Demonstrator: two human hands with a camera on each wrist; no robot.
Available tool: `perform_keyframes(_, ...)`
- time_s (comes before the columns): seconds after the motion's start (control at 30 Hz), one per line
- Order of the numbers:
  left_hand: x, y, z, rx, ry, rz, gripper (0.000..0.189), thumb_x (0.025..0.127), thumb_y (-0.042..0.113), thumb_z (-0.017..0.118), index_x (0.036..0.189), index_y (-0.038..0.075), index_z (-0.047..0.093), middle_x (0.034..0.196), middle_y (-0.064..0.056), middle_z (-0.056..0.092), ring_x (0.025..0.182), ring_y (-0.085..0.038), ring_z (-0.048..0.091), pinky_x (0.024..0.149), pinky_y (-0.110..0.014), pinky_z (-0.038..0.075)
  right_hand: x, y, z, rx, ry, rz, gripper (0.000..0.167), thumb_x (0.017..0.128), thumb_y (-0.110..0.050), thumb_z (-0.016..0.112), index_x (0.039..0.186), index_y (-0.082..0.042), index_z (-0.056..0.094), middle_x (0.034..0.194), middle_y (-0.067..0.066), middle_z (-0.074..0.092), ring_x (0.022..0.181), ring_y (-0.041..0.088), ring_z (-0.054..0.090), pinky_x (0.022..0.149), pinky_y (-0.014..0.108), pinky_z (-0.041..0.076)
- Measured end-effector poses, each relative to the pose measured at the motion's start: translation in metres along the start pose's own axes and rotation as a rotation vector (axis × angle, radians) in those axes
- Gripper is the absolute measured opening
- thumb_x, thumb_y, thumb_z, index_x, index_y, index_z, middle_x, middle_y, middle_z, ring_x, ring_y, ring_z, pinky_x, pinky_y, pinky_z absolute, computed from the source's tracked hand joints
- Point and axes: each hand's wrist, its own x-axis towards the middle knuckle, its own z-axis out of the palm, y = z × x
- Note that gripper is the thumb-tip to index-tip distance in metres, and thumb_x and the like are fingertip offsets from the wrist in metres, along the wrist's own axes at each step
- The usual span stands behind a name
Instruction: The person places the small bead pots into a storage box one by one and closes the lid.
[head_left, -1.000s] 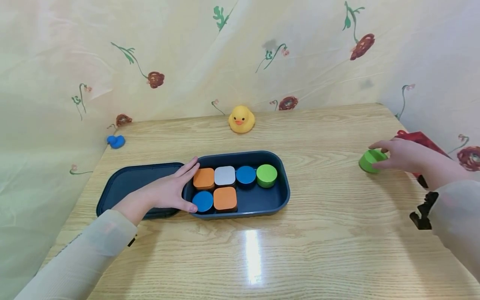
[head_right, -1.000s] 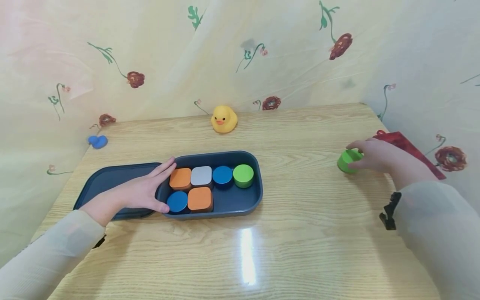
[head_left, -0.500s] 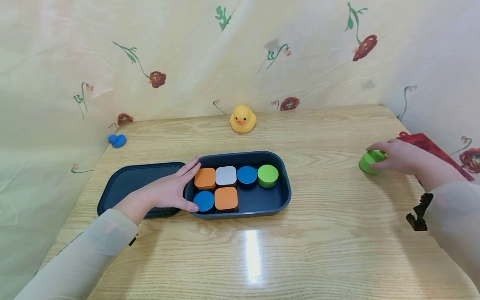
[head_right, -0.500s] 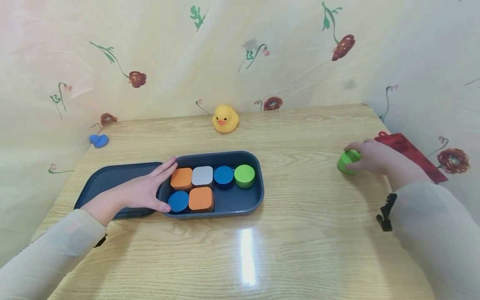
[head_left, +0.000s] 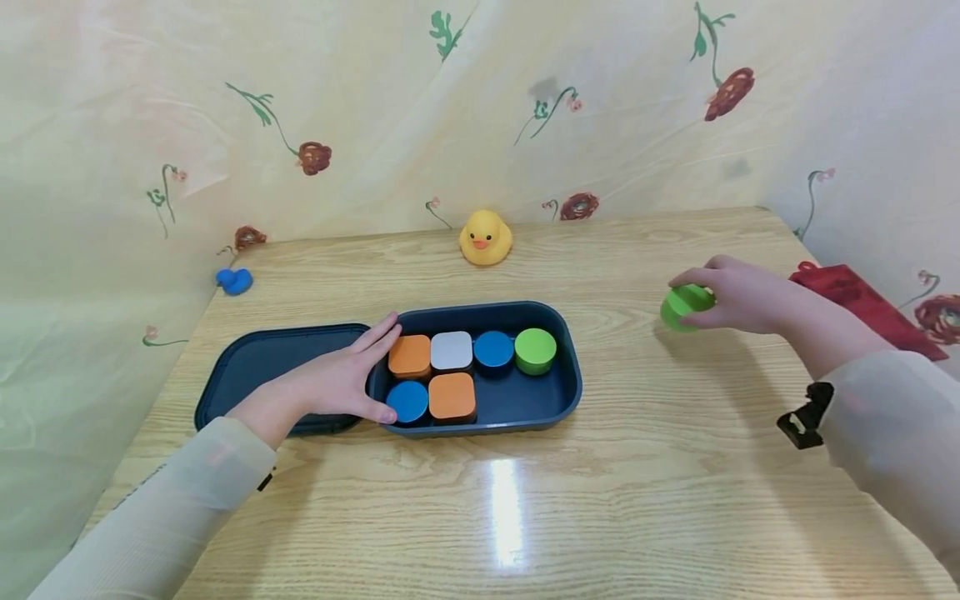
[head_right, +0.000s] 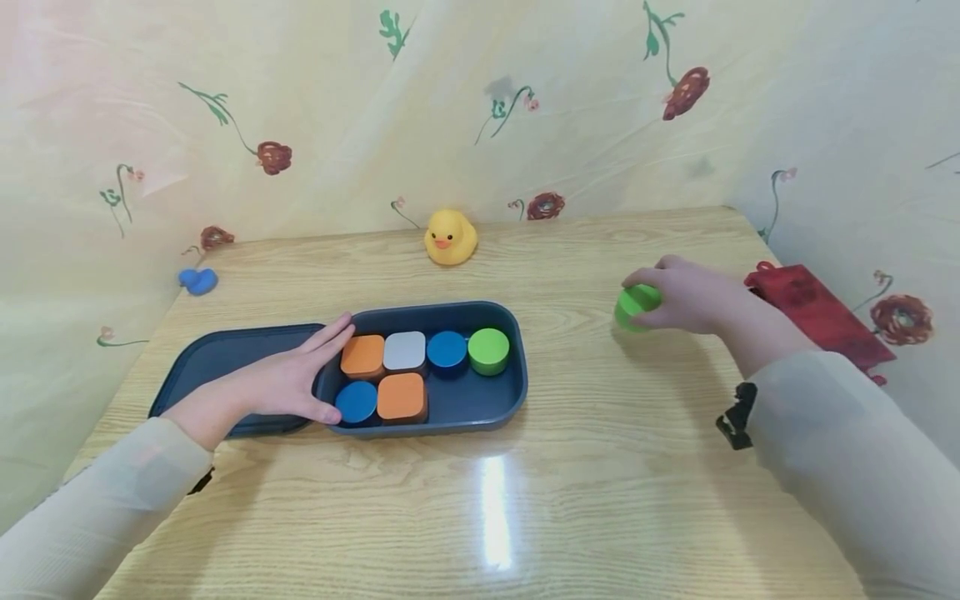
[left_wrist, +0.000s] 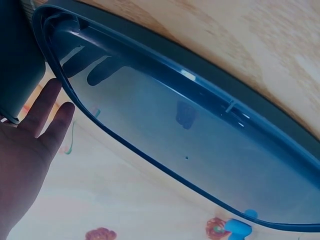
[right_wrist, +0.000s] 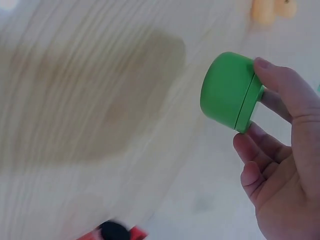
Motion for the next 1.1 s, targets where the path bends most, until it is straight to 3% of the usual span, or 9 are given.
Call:
perform_keyframes(0.33, 0.0, 0.001, -0.002, 0.004, 0.009, 0.008, 0.118, 0.071, 0.065, 0.068, 0.152, 0.016, -0.004, 0.156, 0.003, -0.017, 0.14, -0.031, 0.016, 0.098, -0.048, 0.037, 0.019, -0.054, -0.015, 0.015, -0.02, -0.107, 0.049, 0.077, -0.025, 0.077, 0.12, -0.009, 0.062, 0.103, 0.017, 0.051, 0.082, 0.024, 0.05, 0.067, 0.037, 0.044)
perform_keyframes(0.8, -0.001, 0.0, -0.001, -0.006, 0.004, 0.014, 0.118, 0.072, 0.064, 0.068, 0.152, 0.015, -0.004, 0.155, 0.003, -0.018, 0.14, -0.031, 0.016, 0.097, -0.047, 0.039, 0.043, -0.103, -0.024, 0.022, -0.029, -0.221, 0.047, 0.079, -0.028, 0.075, 0.121, -0.013, 0.063, 0.104, 0.013, 0.053, 0.082, 0.023, 0.05, 0.069, 0.037, 0.044)
perform_keyframes(1.1, 0.0, 0.0, 0.0, -0.002, 0.012, 0.016, 0.118, 0.071, 0.065, 0.068, 0.152, 0.015, -0.002, 0.156, 0.003, -0.017, 0.139, -0.032, 0.017, 0.096, -0.046, 0.04, 0.052, -0.133, -0.016, 0.018, -0.061, -0.286, 0.048, 0.079, -0.032, 0.074, 0.122, -0.017, 0.062, 0.106, 0.011, 0.053, 0.08, 0.02, 0.051, 0.069, 0.035, 0.045)
